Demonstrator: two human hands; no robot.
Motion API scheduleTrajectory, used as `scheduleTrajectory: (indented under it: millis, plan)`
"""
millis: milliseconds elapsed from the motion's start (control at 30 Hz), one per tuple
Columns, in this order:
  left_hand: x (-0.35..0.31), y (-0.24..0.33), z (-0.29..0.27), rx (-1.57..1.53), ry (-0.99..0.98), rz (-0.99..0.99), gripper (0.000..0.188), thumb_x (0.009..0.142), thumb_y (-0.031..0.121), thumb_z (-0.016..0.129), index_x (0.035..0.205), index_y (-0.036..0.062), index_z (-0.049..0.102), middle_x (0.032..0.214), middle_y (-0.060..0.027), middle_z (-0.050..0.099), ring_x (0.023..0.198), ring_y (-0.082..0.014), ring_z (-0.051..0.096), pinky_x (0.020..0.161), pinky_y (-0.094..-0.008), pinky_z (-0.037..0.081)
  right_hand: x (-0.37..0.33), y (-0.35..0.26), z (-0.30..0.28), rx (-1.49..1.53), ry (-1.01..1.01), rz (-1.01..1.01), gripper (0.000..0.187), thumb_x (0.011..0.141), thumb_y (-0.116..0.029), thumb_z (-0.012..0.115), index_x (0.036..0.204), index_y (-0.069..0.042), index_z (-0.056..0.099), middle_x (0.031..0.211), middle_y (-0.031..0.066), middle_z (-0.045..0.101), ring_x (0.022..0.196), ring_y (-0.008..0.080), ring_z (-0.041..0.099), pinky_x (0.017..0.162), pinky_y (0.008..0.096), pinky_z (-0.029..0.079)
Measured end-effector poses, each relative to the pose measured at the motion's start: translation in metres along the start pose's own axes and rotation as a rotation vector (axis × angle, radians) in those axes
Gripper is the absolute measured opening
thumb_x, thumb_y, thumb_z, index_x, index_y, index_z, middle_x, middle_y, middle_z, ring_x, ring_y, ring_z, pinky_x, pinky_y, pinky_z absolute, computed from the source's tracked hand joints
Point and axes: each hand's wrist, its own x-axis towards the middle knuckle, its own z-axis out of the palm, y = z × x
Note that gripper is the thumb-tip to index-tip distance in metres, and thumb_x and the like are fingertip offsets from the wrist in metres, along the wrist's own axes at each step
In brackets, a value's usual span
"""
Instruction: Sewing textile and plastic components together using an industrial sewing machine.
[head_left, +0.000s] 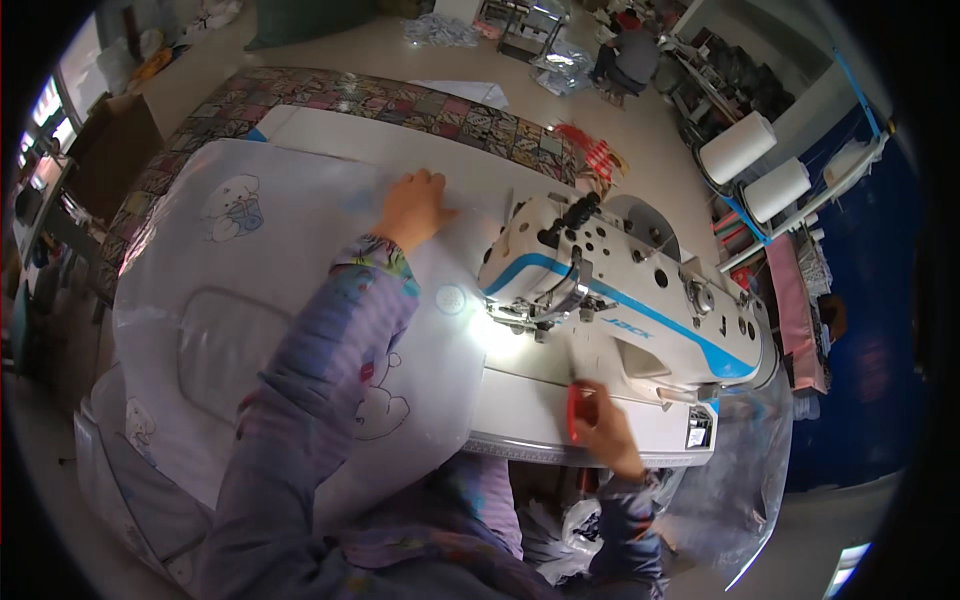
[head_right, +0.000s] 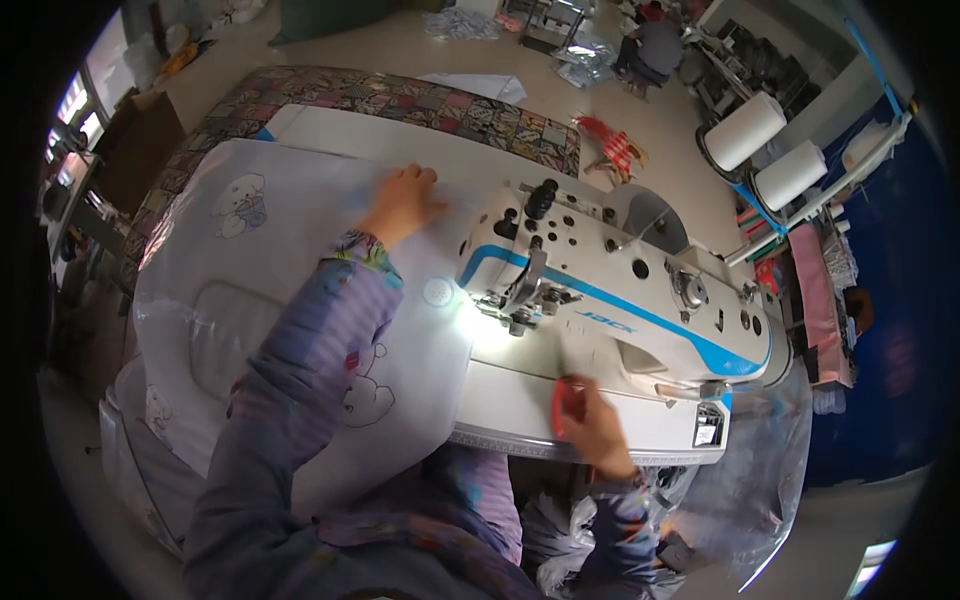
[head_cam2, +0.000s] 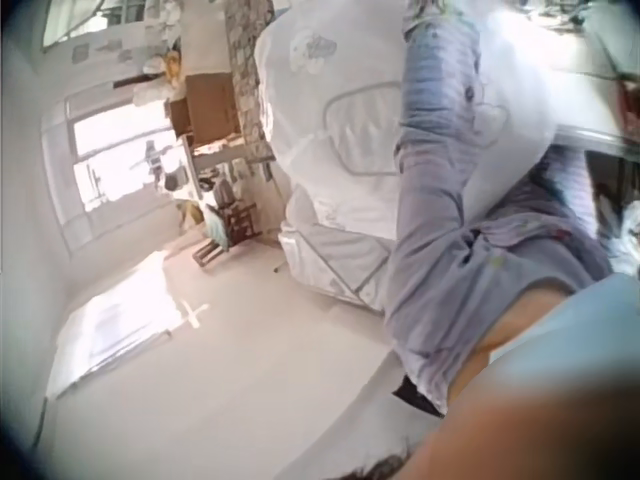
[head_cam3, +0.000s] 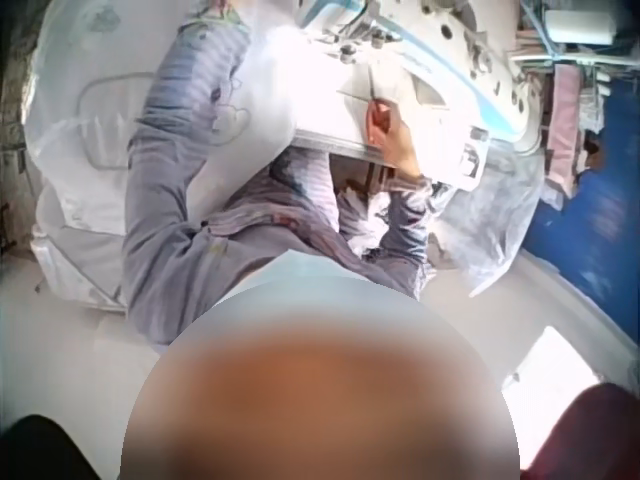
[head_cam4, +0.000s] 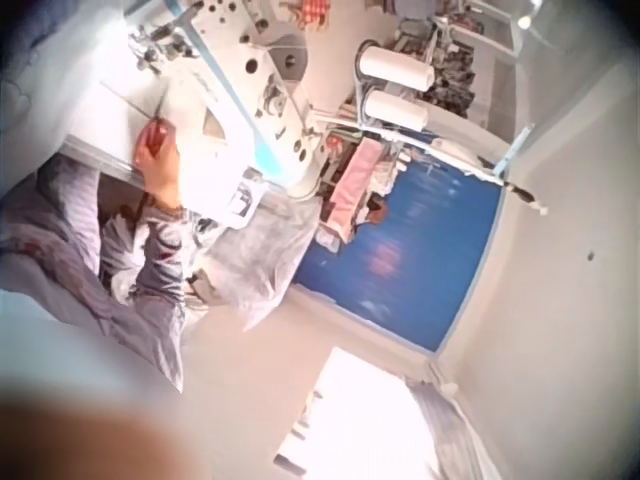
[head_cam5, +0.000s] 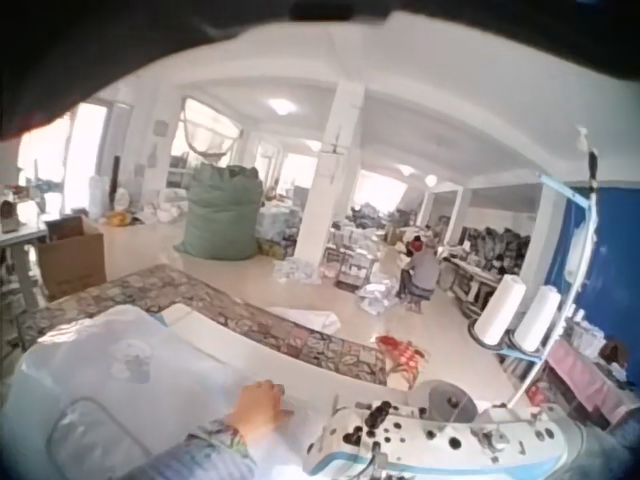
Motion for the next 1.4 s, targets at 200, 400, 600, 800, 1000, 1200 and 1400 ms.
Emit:
scheduleTrajectory:
  millis: [200, 400, 600, 800, 1000, 1200, 1400]
  plan:
    - [0.016, 0.005, -0.010, -0.378, -0.290, -0.122, 0.025, 0.080, 0.031, 0.076, 0.081, 0.0068, 0.071, 0.093, -0.0166, 0.068, 0.092, -0.0363, 0.065, 0.082, -0.0444, 0.049, -0.022, -0.075, 0.074, 0.879, -0.347, -0.166, 0.071, 0.093, -0.023, 0.070, 0.151, -0.004, 0.033, 0.117, 0.0082, 0.058, 0.086, 0.0104, 0.054, 0.076, 0.0238, 0.044]
    - [-0.067, -0.006, -0.103, -0.343, -0.108, 0.046, 0.019, 0.077, 0.022, 0.077, 0.075, 0.0048, 0.069, 0.080, -0.0136, 0.064, 0.080, -0.0338, 0.063, 0.072, -0.0448, 0.048, -0.003, -0.108, 0.089, 1.067, -0.397, -0.213, 0.075, 0.096, -0.040, 0.065, 0.152, -0.002, 0.031, 0.113, 0.0088, 0.058, 0.088, 0.0158, 0.058, 0.075, 0.0272, 0.047]
    - [-0.167, 0.002, -0.114, -0.436, -0.058, -0.202, 0.010, 0.074, 0.017, 0.078, 0.080, 0.0115, 0.073, 0.080, -0.0069, 0.061, 0.087, -0.0299, 0.059, 0.087, -0.0451, 0.043, 0.058, -0.162, 0.123, 1.357, -0.531, -0.093, 0.083, 0.095, -0.071, 0.045, 0.145, -0.006, 0.038, 0.107, 0.0096, 0.064, 0.091, 0.0241, 0.067, 0.081, 0.0352, 0.054]
    - [-0.169, 0.000, -0.108, -0.348, -0.033, -0.132, 0.022, 0.072, 0.012, 0.073, 0.094, 0.0105, 0.072, 0.090, -0.0075, 0.062, 0.091, -0.0329, 0.058, 0.100, -0.0485, 0.041, 0.101, -0.213, 0.138, 1.291, -0.332, -0.067, 0.068, 0.098, -0.067, 0.042, 0.131, -0.007, 0.045, 0.096, 0.0030, 0.062, 0.079, 0.0158, 0.068, 0.073, 0.0297, 0.056]
    - [-0.172, -0.002, -0.103, -0.357, 0.008, -0.102, 0.017, 0.078, 0.016, 0.069, 0.092, 0.0070, 0.069, 0.088, -0.0102, 0.061, 0.087, -0.0353, 0.056, 0.085, -0.0473, 0.042, 0.113, -0.225, 0.153, 1.237, -0.205, -0.039, 0.061, 0.101, -0.061, 0.045, 0.127, -0.006, 0.046, 0.085, 0.0024, 0.059, 0.071, 0.0138, 0.065, 0.065, 0.0269, 0.052]
    - [-0.169, -0.001, -0.106, -0.321, 0.007, -0.069, 0.013, 0.078, 0.014, 0.070, 0.086, 0.0042, 0.069, 0.085, -0.0119, 0.063, 0.084, -0.0346, 0.057, 0.077, -0.0447, 0.045, 0.078, -0.206, 0.144, 1.190, -0.186, -0.105, 0.050, 0.104, -0.050, 0.048, 0.125, -0.004, 0.048, 0.075, 0.0027, 0.056, 0.058, 0.0113, 0.059, 0.052, 0.0249, 0.045]
    - [-0.165, 0.006, -0.109, -0.346, -0.043, -0.071, 0.006, 0.078, 0.007, 0.071, 0.082, 0.0037, 0.069, 0.086, -0.0119, 0.064, 0.084, -0.0319, 0.058, 0.075, -0.0424, 0.046, 0.035, -0.164, 0.110, 0.855, -0.212, -0.215, 0.031, 0.102, -0.029, 0.060, 0.121, -0.007, 0.049, 0.066, -0.0026, 0.050, 0.048, 0.0078, 0.050, 0.045, 0.0250, 0.040]
